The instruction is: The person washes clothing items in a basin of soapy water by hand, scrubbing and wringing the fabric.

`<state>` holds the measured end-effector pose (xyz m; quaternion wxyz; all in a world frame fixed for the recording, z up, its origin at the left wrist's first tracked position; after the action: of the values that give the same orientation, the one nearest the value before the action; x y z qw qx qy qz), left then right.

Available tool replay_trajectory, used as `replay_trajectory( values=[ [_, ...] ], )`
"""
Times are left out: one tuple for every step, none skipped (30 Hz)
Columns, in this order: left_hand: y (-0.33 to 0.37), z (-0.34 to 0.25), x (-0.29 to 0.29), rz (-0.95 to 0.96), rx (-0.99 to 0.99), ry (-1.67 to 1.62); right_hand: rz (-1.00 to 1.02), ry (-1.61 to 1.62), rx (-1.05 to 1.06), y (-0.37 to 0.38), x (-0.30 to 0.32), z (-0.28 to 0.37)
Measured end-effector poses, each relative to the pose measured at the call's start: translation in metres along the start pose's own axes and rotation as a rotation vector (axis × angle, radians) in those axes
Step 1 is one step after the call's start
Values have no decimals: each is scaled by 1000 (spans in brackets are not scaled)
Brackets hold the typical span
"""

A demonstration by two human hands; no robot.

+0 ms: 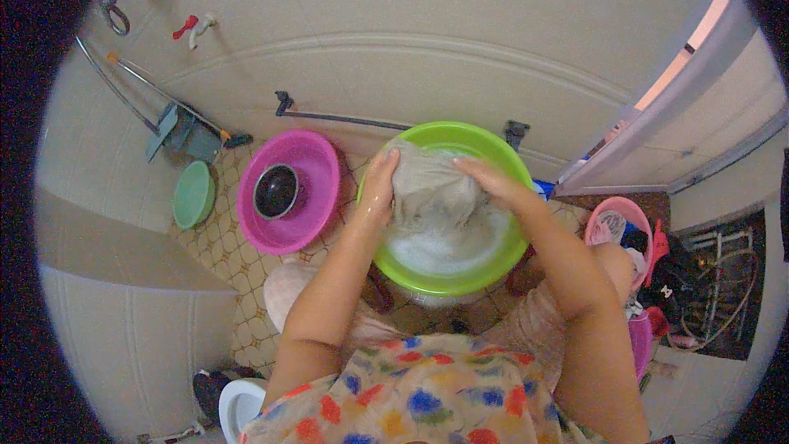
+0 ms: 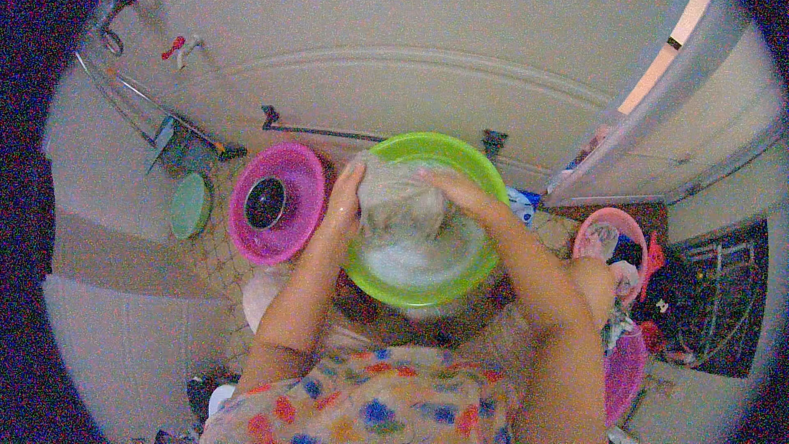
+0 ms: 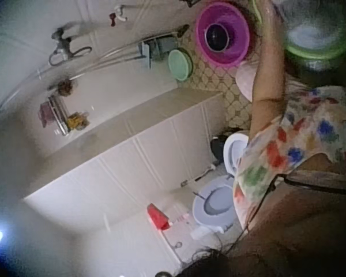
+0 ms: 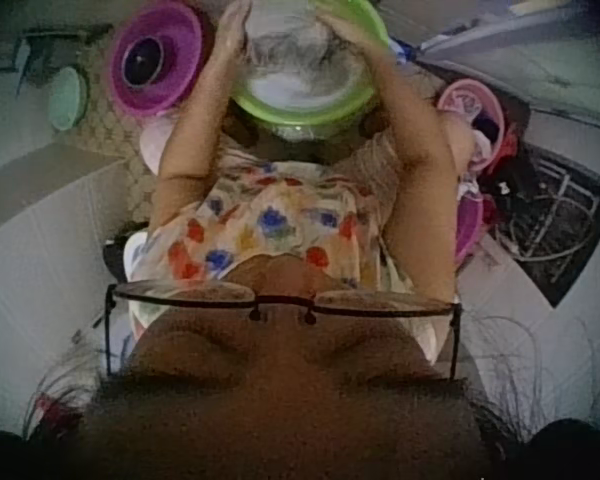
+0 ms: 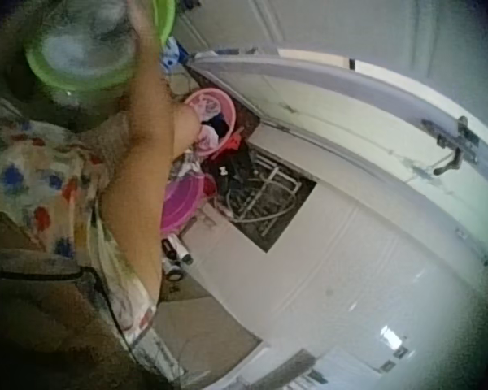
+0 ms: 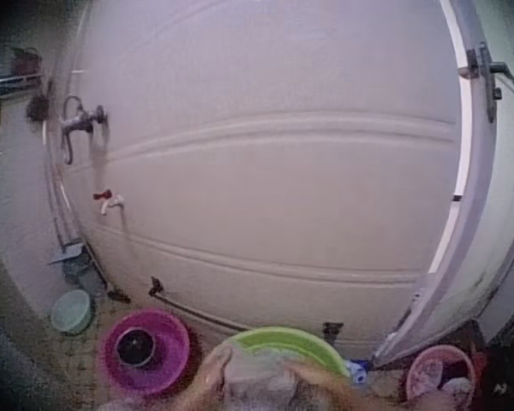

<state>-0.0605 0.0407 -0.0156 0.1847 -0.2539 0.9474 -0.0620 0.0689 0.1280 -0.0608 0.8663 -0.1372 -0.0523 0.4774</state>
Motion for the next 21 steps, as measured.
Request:
replay_trajectory(
  values=[
    [5,8,6,-15,18,155,-40,72,36,4,11,4],
    [10,16,13,-30,37,310,-174,-75,65,8,28,1],
    [13,32,16,-28,134,427,-308,-221,98,13,45,-4],
    [15,50,16,-20,233,544,-449,-368,128,15,60,-8],
    [17,68,16,-10,331,660,-497,-448,102,20,66,-19],
    [23,74,13,-24,260,680,-543,-526,74,24,70,-32],
    [27,79,14,-45,190,697,-581,-605,47,24,69,-36],
    [32,84,16,-65,119,714,-547,-632,22,26,61,-43],
    [41,99,25,-88,145,696,-515,-660,-7,27,50,-45],
    [49,111,36,-103,147,699,-477,-686,-29,29,38,-47],
    [57,124,44,-111,147,701,-403,-752,-44,31,29,-50],
    [59,124,42,-113,146,703,-335,-815,-62,31,23,-55],
    [59,125,40,-116,157,763,-265,-878,-79,32,18,-59],
    [58,128,39,-119,168,823,-276,-890,-91,36,22,-67],
    [55,126,34,-119,177,884,-290,-901,-104,38,26,-72],
    [51,131,28,-96,242,710,-305,-913,-118,40,30,-78],
    [48,136,20,-72,305,535,-436,-814,-61,37,42,-75],
    [43,141,20,-64,368,360,-549,-710,1,33,39,-62],
    [43,145,14,-4,388,199,-658,-604,65,26,36,-45],
    [42,147,7,57,404,37,-572,-628,152,27,20,-27],
    [43,148,-2,124,417,-123,-491,-651,236,23,6,-7]
  ],
)
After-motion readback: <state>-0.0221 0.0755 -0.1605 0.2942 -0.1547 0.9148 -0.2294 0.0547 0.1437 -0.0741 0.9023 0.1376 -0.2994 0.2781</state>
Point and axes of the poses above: each hand's wrist, its own y-axis towards the middle knuckle, its own x-axis out of the back of the hand, z = x × y, the point moved 9 cm from there along y, towards the middle knuckle, and after that the axes turned 1 degree about -z, right-handed, at the moved point
